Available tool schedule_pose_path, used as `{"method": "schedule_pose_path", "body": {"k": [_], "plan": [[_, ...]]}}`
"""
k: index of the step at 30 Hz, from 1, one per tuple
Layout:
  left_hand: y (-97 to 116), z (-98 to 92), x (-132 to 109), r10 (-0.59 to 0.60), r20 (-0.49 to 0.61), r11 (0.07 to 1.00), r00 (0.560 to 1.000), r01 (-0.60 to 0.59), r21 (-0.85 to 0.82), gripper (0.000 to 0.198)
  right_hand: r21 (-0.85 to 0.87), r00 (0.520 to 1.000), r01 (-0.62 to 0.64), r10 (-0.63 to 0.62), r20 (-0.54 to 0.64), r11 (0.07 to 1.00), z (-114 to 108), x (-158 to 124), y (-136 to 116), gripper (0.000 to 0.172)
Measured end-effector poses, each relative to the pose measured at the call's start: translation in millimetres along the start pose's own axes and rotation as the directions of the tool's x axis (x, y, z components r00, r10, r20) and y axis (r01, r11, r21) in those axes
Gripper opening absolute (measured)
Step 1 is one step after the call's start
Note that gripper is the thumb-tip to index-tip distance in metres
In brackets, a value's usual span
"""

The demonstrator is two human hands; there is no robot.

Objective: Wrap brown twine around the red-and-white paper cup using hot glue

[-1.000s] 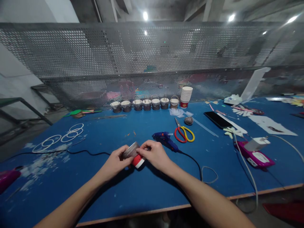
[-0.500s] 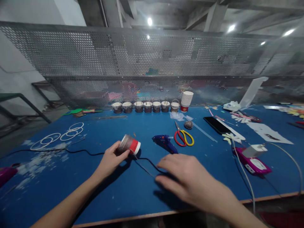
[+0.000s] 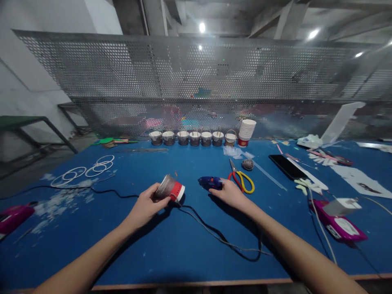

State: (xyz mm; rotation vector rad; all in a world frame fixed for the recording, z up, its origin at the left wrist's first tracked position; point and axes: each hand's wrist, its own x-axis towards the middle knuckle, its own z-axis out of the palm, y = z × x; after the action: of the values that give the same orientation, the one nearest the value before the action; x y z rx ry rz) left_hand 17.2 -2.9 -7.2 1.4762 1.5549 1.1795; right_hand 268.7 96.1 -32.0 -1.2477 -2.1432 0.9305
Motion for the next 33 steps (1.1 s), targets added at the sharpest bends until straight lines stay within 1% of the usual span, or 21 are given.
{"method": "schedule_pose_path", "body": {"k": [3, 6, 9, 12, 15, 18, 21, 25, 33], "plan": [[-3.5, 1.2, -0.2, -0.044, 0.047, 0.999, 0.998, 0.043, 0.006, 0.013, 0.014, 0.999, 0.014, -0.013, -0.042, 1.0, 8.1, -2.5, 5.8, 0.026], [-5.3, 3.3, -0.7, -0.083, 0.085, 0.997, 0.993, 0.083, 0.003, 0.012, 0.083, 0.995, 0.065, -0.058, -0.083, 0.994, 12.6, -17.9, 0.6, 0.025], [-4.1, 6.7, -2.4, -0.087, 0.088, 0.996, 0.992, 0.086, 0.011, 0.013, 0.173, 0.995, 0.087, -0.078, -0.057, 0.981, 13.6, -39.0, -17.6, 0.022], [-2.3, 10.9, -5.2, -0.069, 0.094, 0.997, 0.993, 0.065, 0.043, 0.014, 0.166, 0.993, 0.114, -0.113, -0.019, 0.979, 14.9, -55.5, -35.7, 0.023], [-2.6, 14.5, -7.7, -0.045, 0.1, 0.994, 0.994, 0.035, 0.103, 0.012, 0.155, 0.98, 0.193, -0.199, 0.024, 0.969, 19.1, -64.4, -42.1, 0.027], [-5.1, 16.5, -9.2, -0.007, 0.072, 0.984, 0.997, -0.006, 0.177, 0.008, 0.114, 0.958, 0.28, -0.285, 0.025, 0.953, 23.8, -68.3, -39.5, 0.025], [-8.2, 17.5, -10.0, 0.037, 0.051, 0.972, 0.998, -0.047, 0.23, 0.011, 0.073, 0.942, 0.334, -0.336, 0.019, 0.94, 25.9, -69.3, -36.8, 0.022], [-10.9, 19.5, -10.9, 0.072, 0.062, 0.959, 0.995, -0.086, 0.268, 0.012, 0.039, 0.924, 0.383, -0.383, -0.005, 0.923, 26.3, -69.3, -36.9, 0.02], [-13.6, 21.6, -12.4, 0.145, 0.071, 0.942, 0.987, -0.16, 0.294, 0.008, -0.053, 0.89, 0.456, -0.456, 0.027, 0.888, 27.9, -71.6, -33.2, 0.019]]}}
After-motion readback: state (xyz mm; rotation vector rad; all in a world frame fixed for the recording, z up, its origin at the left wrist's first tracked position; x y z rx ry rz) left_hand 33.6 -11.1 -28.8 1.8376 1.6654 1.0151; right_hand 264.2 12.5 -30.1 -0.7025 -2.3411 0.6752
